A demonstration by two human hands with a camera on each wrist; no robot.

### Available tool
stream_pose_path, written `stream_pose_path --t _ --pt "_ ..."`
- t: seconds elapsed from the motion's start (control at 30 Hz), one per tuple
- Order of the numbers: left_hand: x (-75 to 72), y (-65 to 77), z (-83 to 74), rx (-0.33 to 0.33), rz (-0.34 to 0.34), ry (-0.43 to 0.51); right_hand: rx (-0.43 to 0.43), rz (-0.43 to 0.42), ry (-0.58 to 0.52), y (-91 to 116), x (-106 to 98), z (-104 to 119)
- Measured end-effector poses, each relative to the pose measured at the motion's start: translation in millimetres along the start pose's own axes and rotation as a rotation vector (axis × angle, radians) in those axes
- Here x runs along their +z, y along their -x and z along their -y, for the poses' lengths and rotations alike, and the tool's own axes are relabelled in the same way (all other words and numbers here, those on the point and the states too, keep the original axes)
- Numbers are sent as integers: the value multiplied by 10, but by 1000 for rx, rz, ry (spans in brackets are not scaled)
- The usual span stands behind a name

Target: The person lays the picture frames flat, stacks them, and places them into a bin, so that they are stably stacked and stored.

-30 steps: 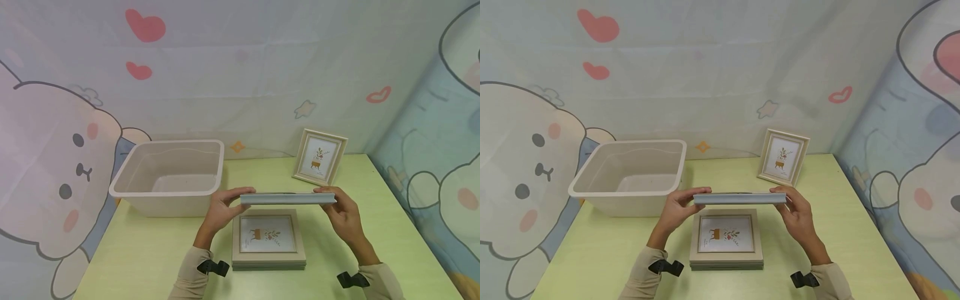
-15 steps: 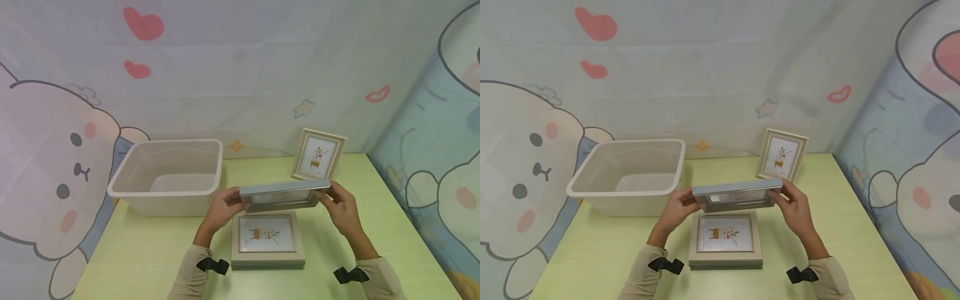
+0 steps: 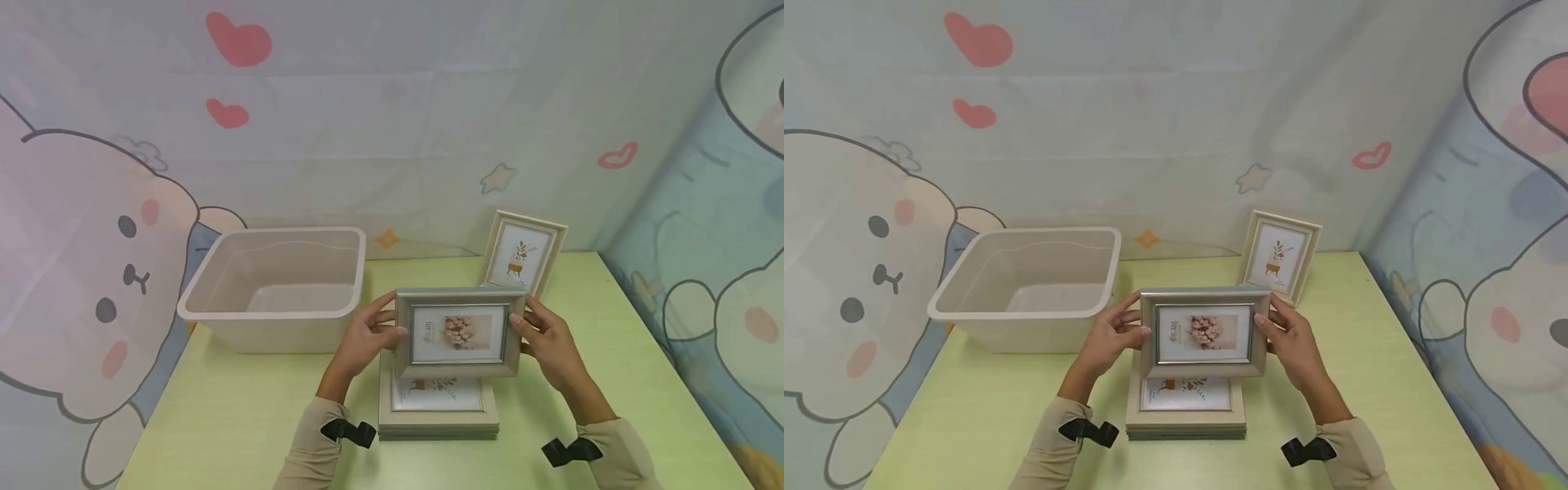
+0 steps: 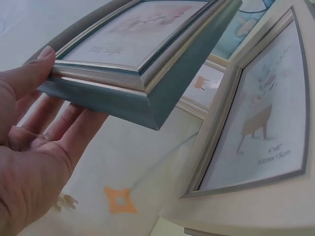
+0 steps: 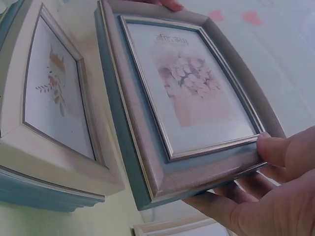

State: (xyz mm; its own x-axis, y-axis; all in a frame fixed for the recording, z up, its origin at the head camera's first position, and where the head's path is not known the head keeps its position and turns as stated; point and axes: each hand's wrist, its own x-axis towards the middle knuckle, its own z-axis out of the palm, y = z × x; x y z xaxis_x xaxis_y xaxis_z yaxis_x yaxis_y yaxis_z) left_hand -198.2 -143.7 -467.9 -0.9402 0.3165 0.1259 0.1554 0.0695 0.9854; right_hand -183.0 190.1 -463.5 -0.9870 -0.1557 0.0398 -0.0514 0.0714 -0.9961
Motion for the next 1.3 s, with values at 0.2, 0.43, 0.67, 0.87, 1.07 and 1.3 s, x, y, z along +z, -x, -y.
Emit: stream_pose_path --t 0.2,0.43,0.67,0.87,1.07,1.3 --pt "-3 -2 3 -28 -13 81 19 133 -17 -1 -21 -14" --pt "4 6 -30 -85 -69 173 -8 217 -102 -25 -84 -34" --pt "-18 -2 -30 -92 -96 256 -57 277 -110 -14 -150 -73" --pt "-15 -5 -6 -108 -101 294 -76 269 -110 -7 -168 -113" --pt "22 2 40 -69 -113 282 -90 247 -111 4 -175 -131" --pt "-52 33 106 -12 37 233 -77 252 -149 19 -204 -128"
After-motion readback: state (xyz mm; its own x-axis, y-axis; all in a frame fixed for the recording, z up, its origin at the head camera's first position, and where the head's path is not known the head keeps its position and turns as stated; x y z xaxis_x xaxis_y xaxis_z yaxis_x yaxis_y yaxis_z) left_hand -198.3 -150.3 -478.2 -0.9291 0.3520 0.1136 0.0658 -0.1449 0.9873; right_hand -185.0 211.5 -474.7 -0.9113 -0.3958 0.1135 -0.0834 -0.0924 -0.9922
